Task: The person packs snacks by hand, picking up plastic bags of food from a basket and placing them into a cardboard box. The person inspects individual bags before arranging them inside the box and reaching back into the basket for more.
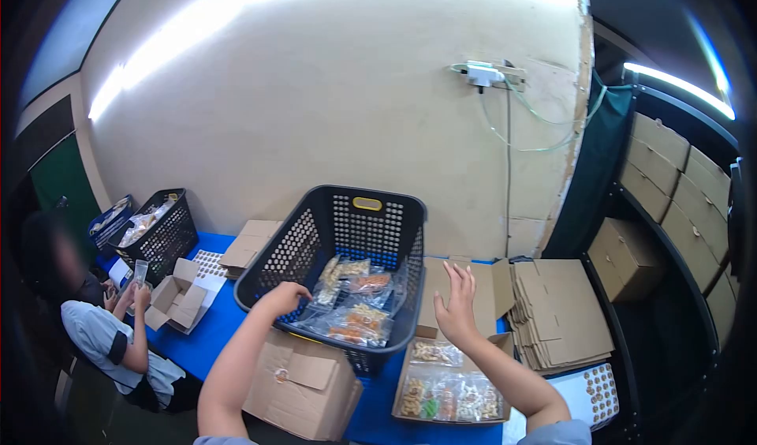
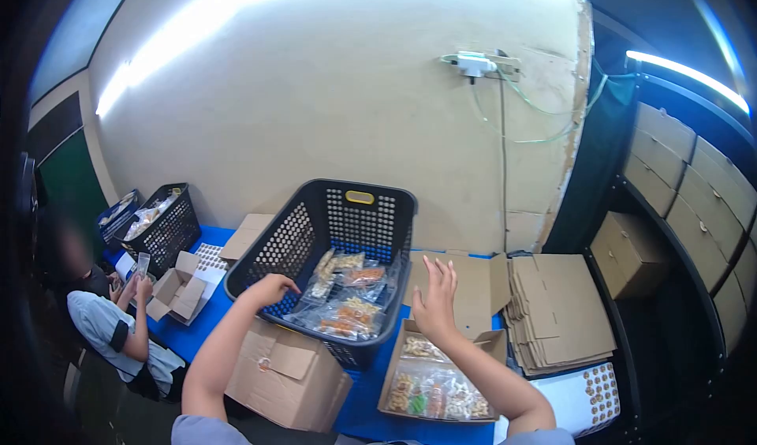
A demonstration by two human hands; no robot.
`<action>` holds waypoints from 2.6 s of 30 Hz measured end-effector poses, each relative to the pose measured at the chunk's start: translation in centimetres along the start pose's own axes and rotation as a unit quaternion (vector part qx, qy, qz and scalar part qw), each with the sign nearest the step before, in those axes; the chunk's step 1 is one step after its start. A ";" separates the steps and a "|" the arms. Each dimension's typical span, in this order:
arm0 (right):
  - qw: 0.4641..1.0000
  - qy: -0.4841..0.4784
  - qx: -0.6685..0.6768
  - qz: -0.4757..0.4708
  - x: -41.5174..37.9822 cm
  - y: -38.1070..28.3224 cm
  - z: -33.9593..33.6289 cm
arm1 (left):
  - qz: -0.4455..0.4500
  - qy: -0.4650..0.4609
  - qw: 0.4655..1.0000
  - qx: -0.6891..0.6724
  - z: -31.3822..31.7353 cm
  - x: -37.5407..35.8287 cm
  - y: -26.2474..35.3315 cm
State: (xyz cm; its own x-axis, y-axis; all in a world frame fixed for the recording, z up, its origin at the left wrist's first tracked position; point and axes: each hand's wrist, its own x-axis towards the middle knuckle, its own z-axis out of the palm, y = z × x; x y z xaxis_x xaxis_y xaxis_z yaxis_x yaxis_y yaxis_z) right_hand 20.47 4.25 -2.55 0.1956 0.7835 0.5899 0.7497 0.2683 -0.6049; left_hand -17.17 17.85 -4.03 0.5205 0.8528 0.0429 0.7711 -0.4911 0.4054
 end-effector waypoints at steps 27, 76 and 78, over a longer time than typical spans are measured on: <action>0.743 -0.573 -0.343 0.049 14.0 9.3 37.6 | -0.256 -0.157 0.953 0.046 2.7 1.2 -2.2; 0.805 -0.218 0.525 0.171 -1.5 -1.9 -8.6 | 0.068 -0.014 0.836 -0.545 -0.4 -4.7 22.5; 0.799 -0.237 0.525 0.175 -4.6 -1.6 -9.6 | 0.048 0.005 0.839 -0.541 2.6 -5.9 26.4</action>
State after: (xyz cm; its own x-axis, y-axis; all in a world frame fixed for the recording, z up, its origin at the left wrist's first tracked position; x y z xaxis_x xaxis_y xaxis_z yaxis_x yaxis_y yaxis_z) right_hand 24.43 -5.15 0.84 -0.1711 0.9710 0.1673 -0.2899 0.1127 -0.9504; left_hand 1.06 -0.61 4.03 0.5544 0.8223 0.1287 -0.0623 -0.1132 0.9916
